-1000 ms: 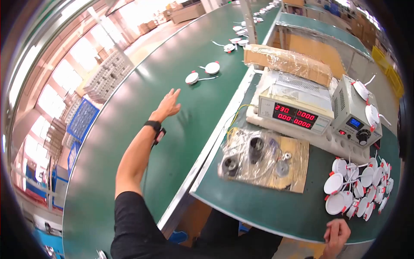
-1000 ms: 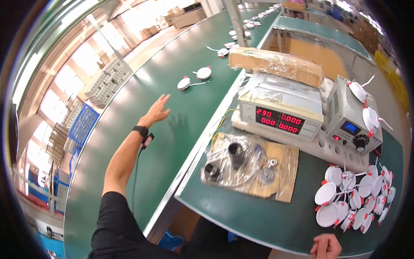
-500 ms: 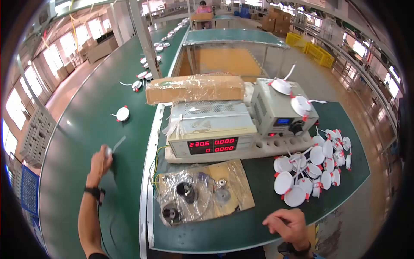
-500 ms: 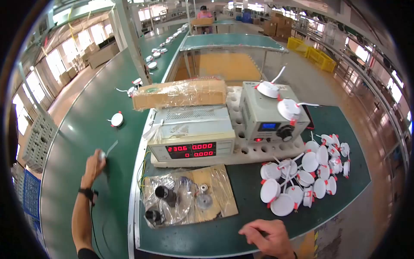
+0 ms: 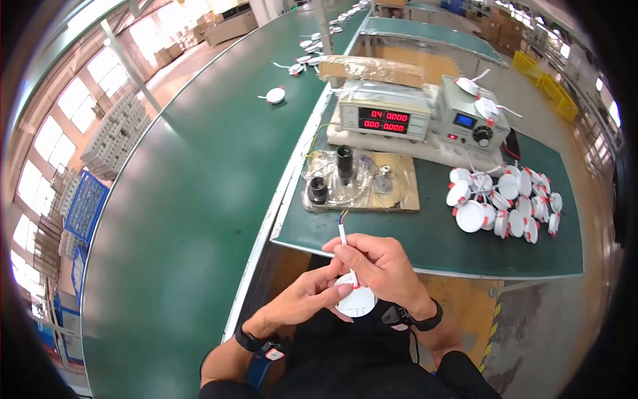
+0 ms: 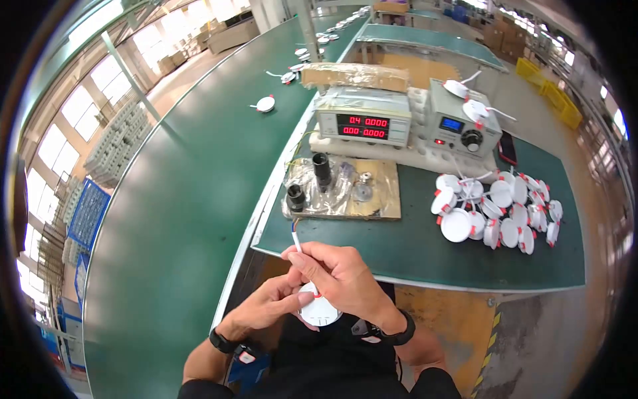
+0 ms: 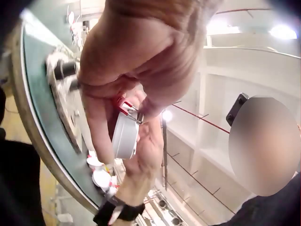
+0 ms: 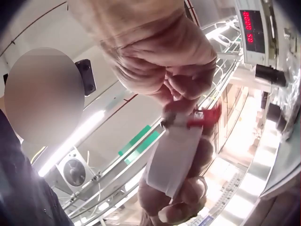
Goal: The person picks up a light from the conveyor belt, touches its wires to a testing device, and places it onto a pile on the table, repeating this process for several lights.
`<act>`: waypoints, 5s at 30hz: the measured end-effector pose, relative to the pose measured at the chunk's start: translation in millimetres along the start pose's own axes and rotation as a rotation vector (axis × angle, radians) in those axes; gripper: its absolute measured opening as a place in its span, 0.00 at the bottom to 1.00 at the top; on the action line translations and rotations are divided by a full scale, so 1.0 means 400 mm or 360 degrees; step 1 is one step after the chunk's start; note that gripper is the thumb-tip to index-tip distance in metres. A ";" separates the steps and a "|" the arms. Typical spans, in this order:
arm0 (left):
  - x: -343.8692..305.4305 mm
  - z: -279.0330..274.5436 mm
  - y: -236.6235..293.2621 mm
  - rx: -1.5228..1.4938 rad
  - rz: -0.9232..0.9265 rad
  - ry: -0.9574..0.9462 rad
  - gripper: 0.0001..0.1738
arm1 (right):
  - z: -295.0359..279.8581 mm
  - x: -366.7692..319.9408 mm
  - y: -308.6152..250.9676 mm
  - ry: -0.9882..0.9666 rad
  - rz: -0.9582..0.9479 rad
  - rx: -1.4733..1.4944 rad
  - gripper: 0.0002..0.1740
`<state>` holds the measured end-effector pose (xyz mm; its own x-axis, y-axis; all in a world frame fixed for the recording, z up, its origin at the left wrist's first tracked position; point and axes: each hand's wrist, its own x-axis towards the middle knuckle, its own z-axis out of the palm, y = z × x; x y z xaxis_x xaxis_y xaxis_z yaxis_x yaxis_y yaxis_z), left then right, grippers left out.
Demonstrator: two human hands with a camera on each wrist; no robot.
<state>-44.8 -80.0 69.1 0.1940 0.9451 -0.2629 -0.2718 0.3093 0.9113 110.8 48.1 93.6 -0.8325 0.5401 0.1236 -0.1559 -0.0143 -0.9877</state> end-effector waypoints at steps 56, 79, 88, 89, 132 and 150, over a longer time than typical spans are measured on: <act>0.220 0.053 -0.128 -0.0505 0.0020 0.0023 0.34 | -0.159 0.001 0.151 0.0555 0.0344 -0.0014 0.18; 0.418 -0.016 -0.069 -0.0689 -0.0169 -0.0005 0.29 | -0.326 0.190 0.238 0.0573 0.0698 -0.0350 0.22; 0.416 -0.017 -0.061 -0.0662 -0.0180 -0.0004 0.29 | -0.328 0.193 0.242 0.0532 0.0680 -0.0348 0.21; 0.418 -0.019 -0.059 -0.0659 -0.0182 -0.0006 0.28 | -0.329 0.196 0.244 0.0547 0.0681 -0.0386 0.21; 0.461 -0.029 -0.042 -0.0779 -0.0270 -0.0067 0.23 | -0.344 0.220 0.248 0.0603 0.0554 -0.0515 0.18; 0.476 -0.031 -0.079 -0.0924 -0.0191 -0.0124 0.22 | -0.341 0.218 0.248 0.0605 0.0572 -0.0463 0.16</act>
<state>-11.0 91.6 -13.7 0.3177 0.8963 -0.3093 -0.7103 0.4411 0.5486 95.2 208.8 -6.6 -0.5491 0.8081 -0.2132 0.2970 -0.0497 -0.9536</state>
